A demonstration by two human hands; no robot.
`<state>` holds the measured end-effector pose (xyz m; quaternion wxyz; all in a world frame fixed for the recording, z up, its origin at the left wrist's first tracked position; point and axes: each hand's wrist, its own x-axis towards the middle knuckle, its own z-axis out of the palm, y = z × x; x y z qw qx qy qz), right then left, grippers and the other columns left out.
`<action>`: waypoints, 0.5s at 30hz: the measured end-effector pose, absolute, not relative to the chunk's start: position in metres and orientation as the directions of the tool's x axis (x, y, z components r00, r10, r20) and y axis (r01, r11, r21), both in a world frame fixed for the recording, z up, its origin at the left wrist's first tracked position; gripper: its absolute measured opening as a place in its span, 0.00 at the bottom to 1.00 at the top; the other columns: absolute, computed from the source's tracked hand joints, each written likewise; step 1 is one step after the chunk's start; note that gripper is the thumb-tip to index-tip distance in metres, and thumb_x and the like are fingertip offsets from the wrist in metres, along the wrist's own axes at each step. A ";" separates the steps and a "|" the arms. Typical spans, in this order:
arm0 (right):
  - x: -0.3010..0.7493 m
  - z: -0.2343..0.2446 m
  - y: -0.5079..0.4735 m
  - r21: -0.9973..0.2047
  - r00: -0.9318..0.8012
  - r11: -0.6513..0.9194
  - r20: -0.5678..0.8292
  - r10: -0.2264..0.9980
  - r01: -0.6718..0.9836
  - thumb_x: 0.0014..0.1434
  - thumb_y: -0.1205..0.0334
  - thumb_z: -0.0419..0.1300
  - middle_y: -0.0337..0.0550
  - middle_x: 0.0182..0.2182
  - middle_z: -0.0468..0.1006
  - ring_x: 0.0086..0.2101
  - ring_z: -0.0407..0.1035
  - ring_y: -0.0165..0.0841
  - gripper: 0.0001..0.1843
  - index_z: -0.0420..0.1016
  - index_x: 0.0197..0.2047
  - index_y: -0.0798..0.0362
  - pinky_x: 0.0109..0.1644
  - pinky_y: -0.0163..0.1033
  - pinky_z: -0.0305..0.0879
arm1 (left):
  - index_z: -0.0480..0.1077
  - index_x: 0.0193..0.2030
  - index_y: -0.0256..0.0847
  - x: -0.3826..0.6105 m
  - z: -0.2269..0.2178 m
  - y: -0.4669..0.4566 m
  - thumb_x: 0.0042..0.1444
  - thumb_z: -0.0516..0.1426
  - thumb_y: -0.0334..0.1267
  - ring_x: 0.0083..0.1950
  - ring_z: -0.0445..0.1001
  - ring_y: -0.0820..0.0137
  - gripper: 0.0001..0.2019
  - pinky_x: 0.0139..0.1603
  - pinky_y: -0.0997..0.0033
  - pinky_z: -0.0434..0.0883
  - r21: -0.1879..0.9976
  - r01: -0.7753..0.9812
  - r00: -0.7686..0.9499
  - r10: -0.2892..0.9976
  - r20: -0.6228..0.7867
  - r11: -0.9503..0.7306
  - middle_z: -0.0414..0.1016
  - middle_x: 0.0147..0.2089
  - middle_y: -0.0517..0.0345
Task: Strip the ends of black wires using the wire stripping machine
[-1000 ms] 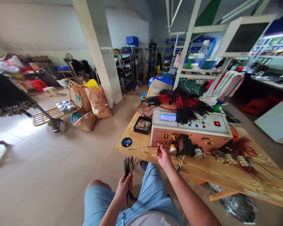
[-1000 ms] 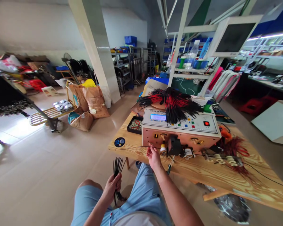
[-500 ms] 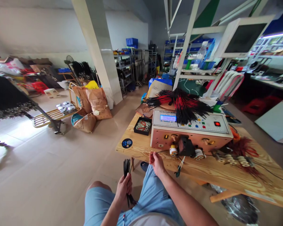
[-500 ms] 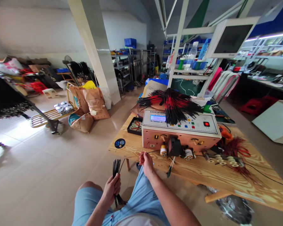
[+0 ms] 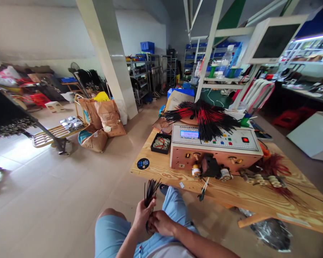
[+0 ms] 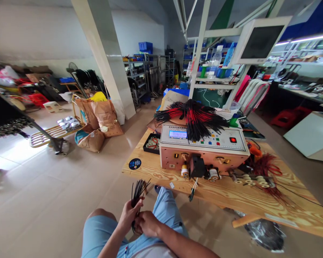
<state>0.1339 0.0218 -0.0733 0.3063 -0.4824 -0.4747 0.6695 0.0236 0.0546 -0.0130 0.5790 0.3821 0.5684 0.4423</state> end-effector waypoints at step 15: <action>0.188 -0.088 0.041 -0.949 -0.353 -0.246 -0.303 0.885 0.197 0.48 0.60 0.69 0.36 0.20 0.73 0.19 0.64 0.29 0.10 0.81 0.36 0.49 0.22 0.33 0.53 | 0.72 0.31 0.36 0.018 -0.010 0.053 0.43 0.67 0.62 0.17 0.54 0.81 0.27 0.16 0.78 0.49 0.942 -0.094 -0.037 0.944 -0.327 0.323 0.64 0.21 0.65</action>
